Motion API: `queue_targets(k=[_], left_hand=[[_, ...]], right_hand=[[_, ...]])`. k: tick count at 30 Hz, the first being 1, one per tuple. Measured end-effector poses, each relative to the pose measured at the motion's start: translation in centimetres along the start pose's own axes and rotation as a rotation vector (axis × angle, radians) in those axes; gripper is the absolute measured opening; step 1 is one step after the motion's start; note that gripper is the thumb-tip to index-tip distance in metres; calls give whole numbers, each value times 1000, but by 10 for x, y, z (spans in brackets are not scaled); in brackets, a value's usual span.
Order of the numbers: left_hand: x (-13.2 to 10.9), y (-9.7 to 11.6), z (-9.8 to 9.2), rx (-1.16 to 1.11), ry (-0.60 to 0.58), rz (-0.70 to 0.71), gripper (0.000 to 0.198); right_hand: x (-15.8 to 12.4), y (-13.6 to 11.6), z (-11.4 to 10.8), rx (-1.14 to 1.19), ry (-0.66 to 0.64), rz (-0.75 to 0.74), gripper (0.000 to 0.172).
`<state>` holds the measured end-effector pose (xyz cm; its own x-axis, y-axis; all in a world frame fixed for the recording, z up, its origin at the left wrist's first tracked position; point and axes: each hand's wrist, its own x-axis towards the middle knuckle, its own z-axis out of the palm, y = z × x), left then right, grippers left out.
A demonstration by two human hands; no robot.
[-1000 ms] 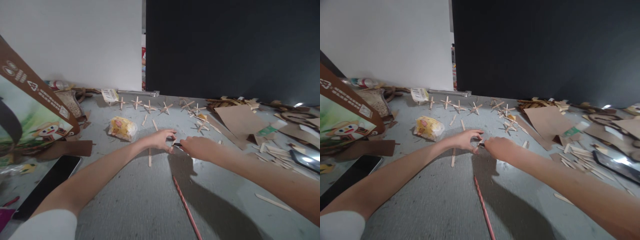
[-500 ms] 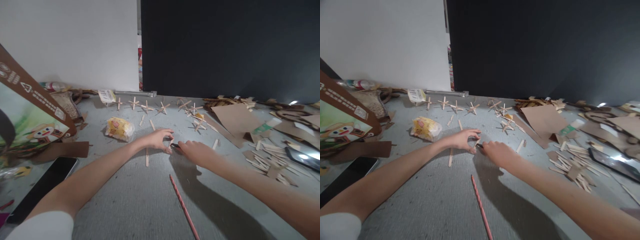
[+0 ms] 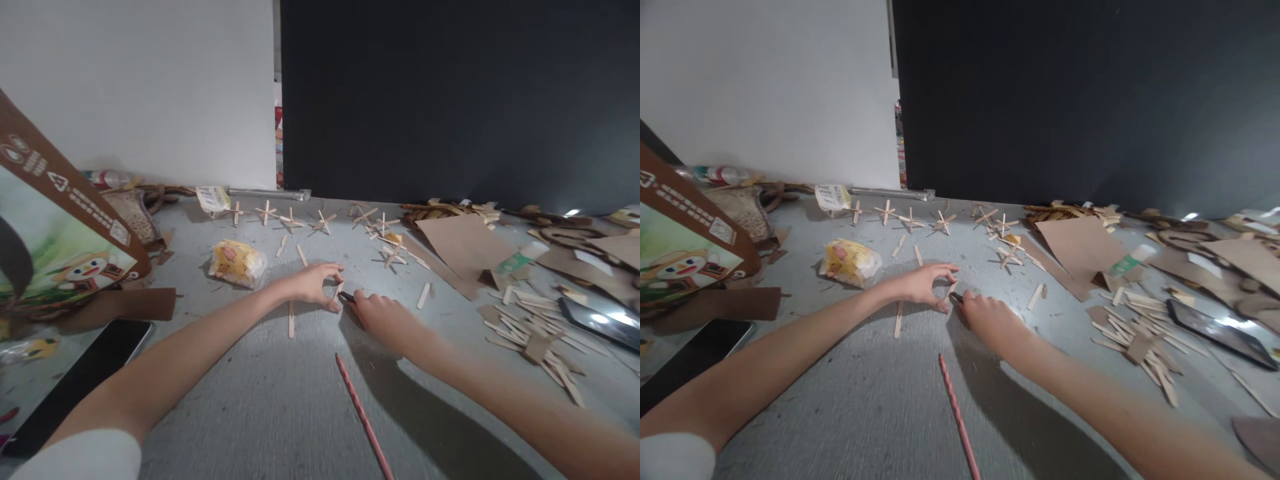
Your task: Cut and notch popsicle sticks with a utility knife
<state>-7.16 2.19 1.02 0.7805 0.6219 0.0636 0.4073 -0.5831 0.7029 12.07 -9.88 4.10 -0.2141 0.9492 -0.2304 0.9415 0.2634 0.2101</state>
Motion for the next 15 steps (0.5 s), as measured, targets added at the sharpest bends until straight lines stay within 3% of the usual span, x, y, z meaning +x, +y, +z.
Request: queue_targets(k=[7, 15], left_hand=[[0, -2, -1, -7, 3, 0, 63], [0, -2, -2, -55, 14, 8, 69]], right_hand=[[-5, -11, -8, -36, 19, 18, 32], [-3, -1, -14, -104, 33, -99, 28]])
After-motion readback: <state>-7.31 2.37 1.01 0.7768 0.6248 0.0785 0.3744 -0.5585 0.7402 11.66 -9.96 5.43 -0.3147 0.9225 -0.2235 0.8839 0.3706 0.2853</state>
